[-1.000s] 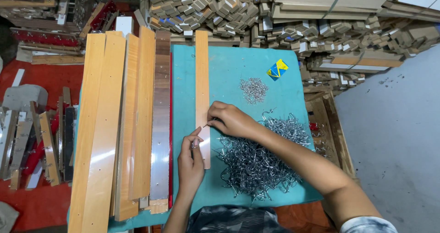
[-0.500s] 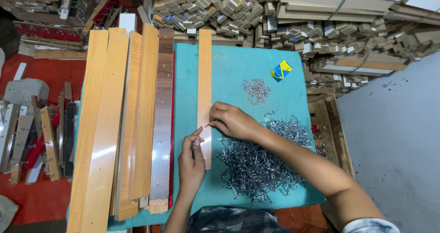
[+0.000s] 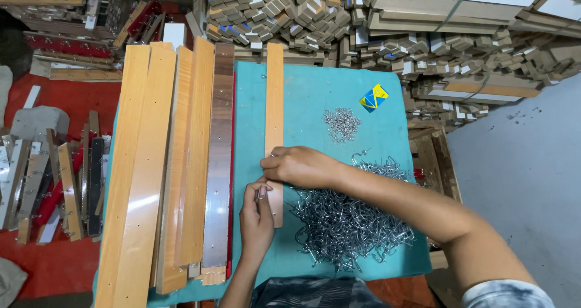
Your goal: Attaching small metal hooks to a strip to assemble a rack or hanger
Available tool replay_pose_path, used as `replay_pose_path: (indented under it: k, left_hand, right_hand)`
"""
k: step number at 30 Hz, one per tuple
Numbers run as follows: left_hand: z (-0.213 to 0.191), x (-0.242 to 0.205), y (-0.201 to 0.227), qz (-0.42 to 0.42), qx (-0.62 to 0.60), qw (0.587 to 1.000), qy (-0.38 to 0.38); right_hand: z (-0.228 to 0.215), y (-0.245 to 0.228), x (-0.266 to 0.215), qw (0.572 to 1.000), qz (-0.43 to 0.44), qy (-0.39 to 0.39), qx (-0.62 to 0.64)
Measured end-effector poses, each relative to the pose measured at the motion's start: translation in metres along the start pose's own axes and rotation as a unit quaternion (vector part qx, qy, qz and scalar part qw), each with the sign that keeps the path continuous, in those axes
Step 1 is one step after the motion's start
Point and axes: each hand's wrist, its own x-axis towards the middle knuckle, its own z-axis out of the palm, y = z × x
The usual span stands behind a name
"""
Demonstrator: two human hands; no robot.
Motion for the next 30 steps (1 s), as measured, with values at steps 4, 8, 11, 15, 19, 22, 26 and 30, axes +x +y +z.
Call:
replay_pose_path:
  k: [4, 8, 11, 15, 19, 22, 26, 30]
  left_hand:
    - [-0.001, -0.001, -0.001, -0.003, -0.012, 1.000, 0.002]
    - [0.001, 0.000, -0.005, 0.003, -0.024, 1.000, -0.009]
    - [0.002, -0.004, -0.006, 0.000, -0.035, 0.999, -0.014]
    - [0.006, -0.006, -0.015, 0.032, -0.028, 0.999, -0.021]
    - [0.000, -0.011, -0.007, 0.039, -0.033, 0.998, -0.038]
    - [-0.002, -0.016, -0.005, 0.054, -0.032, 0.997, -0.034]
    - [-0.003, -0.026, -0.009, 0.043, -0.035, 0.998, -0.025]
    - [-0.005, -0.028, -0.005, 0.044, -0.025, 0.999, -0.017]
  right_hand:
    - [0.000, 0.006, 0.000, 0.999, -0.030, -0.027, -0.004]
    - [0.023, 0.019, -0.009, 0.996, -0.088, 0.000, -0.012]
    - [0.034, 0.024, -0.015, 0.992, -0.123, 0.030, -0.013]
    - [0.029, 0.024, -0.017, 0.993, -0.082, 0.068, -0.051]
    - [0.001, 0.007, -0.019, 0.988, 0.032, 0.090, 0.121]
    - [-0.003, -0.002, -0.016, 0.941, 0.242, 0.071, 0.226]
    - [0.027, -0.010, -0.011, 0.964, 0.256, 0.012, 0.069]
    - [0.023, -0.016, -0.006, 0.956, 0.280, -0.021, 0.088]
